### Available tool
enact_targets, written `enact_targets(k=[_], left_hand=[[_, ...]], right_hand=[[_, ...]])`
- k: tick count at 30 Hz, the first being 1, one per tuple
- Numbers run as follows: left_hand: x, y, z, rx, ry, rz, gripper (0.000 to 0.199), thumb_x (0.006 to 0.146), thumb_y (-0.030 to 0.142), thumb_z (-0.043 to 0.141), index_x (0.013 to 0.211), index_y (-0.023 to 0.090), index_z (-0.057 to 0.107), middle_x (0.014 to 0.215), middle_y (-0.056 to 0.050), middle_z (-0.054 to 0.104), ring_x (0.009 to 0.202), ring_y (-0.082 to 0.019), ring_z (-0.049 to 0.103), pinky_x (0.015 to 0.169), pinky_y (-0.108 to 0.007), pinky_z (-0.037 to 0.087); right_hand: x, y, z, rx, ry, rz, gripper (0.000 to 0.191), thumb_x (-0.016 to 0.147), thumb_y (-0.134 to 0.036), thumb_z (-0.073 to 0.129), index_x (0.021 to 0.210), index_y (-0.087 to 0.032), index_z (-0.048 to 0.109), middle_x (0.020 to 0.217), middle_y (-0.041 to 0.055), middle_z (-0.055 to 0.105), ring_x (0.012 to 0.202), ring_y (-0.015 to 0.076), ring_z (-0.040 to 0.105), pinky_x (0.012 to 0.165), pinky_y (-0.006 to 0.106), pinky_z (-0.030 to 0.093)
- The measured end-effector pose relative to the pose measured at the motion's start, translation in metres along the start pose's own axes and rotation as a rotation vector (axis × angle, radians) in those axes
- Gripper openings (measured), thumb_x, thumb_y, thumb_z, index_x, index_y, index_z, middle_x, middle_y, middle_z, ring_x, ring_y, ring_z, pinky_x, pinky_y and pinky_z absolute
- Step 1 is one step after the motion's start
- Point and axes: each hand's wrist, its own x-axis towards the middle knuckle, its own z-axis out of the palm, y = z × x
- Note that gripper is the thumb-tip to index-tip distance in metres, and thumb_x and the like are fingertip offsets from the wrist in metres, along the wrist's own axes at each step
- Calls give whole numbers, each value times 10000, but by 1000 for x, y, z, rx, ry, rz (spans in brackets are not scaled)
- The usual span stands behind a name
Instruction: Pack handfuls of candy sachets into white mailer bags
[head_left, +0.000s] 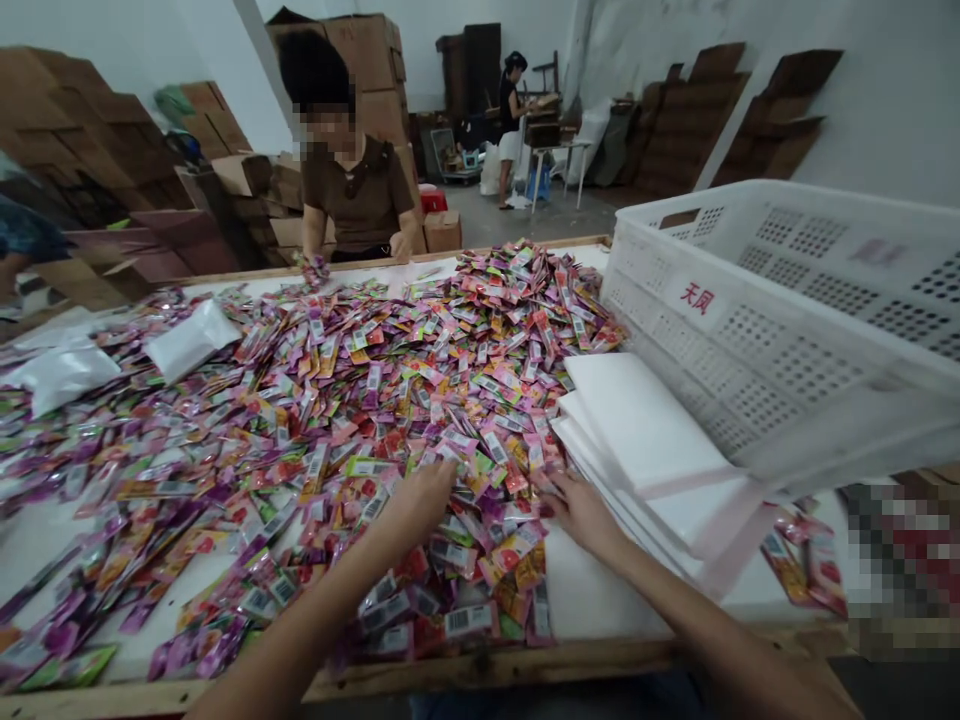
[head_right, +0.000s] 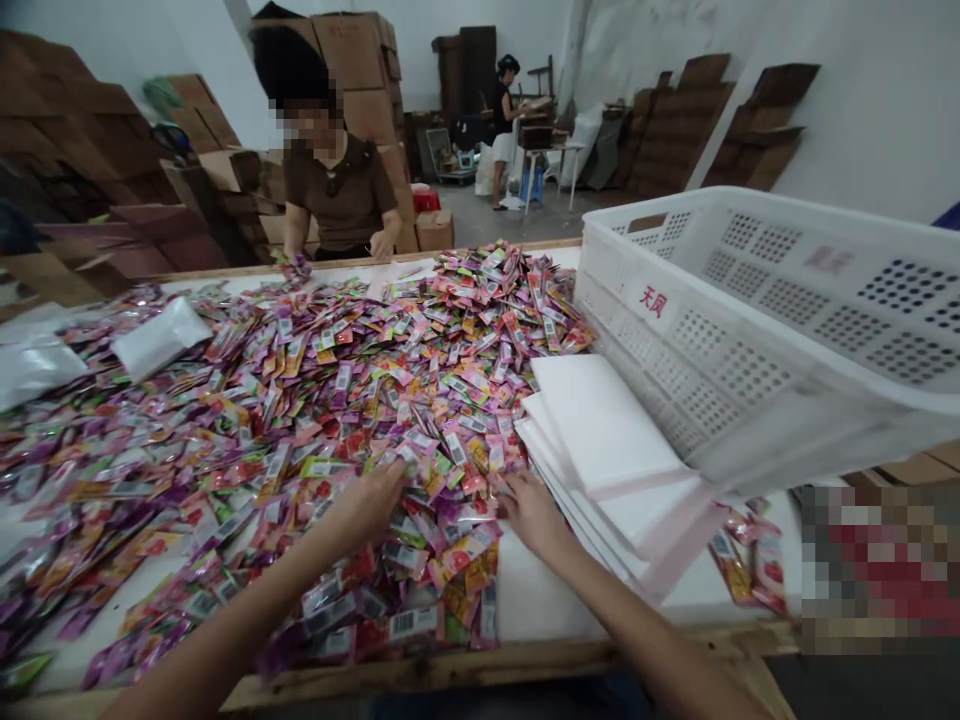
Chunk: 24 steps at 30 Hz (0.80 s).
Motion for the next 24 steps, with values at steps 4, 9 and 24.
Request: enact_targets(k=[4,9,24], left_hand=[[42,-36,-39,-60,128,5,228,867,262,358,868,148,556,764,-55,607,682,-167,566,629,-265,436],[90,-49,-25,49,-178,176,107,636,215,659,717,160,616,801,-52,640,786,-198,595,713,-259,444],[65,-71,-55,-153,53,104,252,825,389,463,741,161,529,713,-14,565,681,-145,515,652,-239,406]], right_hand=[[22,-4,-24,33,72,242,269,883,-287,364,1039,-128,515,933,119,652,876,233,619,706,298,443],[48,-19,-13,-112,21,239,371,788,-312,564,1088,-103,504,990,153,648,915,253,613,709,283,421],[33,-1,-38,208,175,105,221,741,-346,480,915,-210,487,784,13,630,674,176,571,618,276,420]])
